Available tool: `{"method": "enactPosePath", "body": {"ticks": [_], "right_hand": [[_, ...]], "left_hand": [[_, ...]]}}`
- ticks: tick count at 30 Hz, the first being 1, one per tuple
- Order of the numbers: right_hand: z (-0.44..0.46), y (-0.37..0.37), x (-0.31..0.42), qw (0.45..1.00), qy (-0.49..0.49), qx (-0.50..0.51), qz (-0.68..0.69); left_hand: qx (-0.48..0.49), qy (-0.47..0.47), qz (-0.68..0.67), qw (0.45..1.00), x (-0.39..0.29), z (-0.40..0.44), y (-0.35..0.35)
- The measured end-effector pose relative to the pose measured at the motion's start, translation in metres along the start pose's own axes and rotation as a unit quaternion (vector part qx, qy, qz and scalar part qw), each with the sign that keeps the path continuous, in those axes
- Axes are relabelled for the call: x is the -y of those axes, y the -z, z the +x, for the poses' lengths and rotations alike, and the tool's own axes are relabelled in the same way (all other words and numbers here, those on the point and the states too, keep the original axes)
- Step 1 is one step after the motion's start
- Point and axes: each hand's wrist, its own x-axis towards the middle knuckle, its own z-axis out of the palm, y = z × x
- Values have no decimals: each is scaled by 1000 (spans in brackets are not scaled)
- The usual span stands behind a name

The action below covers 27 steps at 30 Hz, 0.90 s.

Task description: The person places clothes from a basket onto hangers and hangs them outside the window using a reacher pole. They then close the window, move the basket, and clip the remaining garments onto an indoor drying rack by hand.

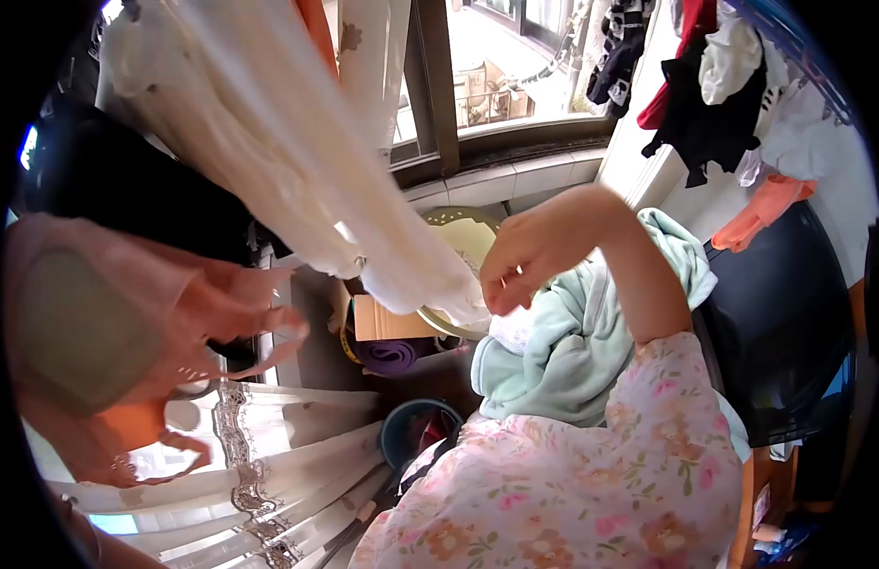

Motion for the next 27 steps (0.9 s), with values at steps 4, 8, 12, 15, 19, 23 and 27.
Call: {"method": "enactPosePath", "body": {"ticks": [4,8,12,15,19,23,27], "right_hand": [[100,-32,-216,953,-301,17,-38],[163,-80,-348,927,-375,-28,-12],[226,-151,-397,928,-353,-84,89],[234,-168,-381,933,-337,-122,12],[227,-136,-376,927,-341,-152,21],[161,-57,-311,942,-245,-181,144],[58,-9,-171,932,15,-201,300]], "left_hand": [[-336,-129,367,858,-33,-6,-82],[-126,-330,332,875,-27,2,-141],[-23,-291,657,695,-8,40,-162],[21,-169,840,515,-14,40,-165],[73,-96,749,651,-27,55,-169],[86,41,777,622,-35,67,-172],[124,-73,617,774,-2,63,-124]]}}
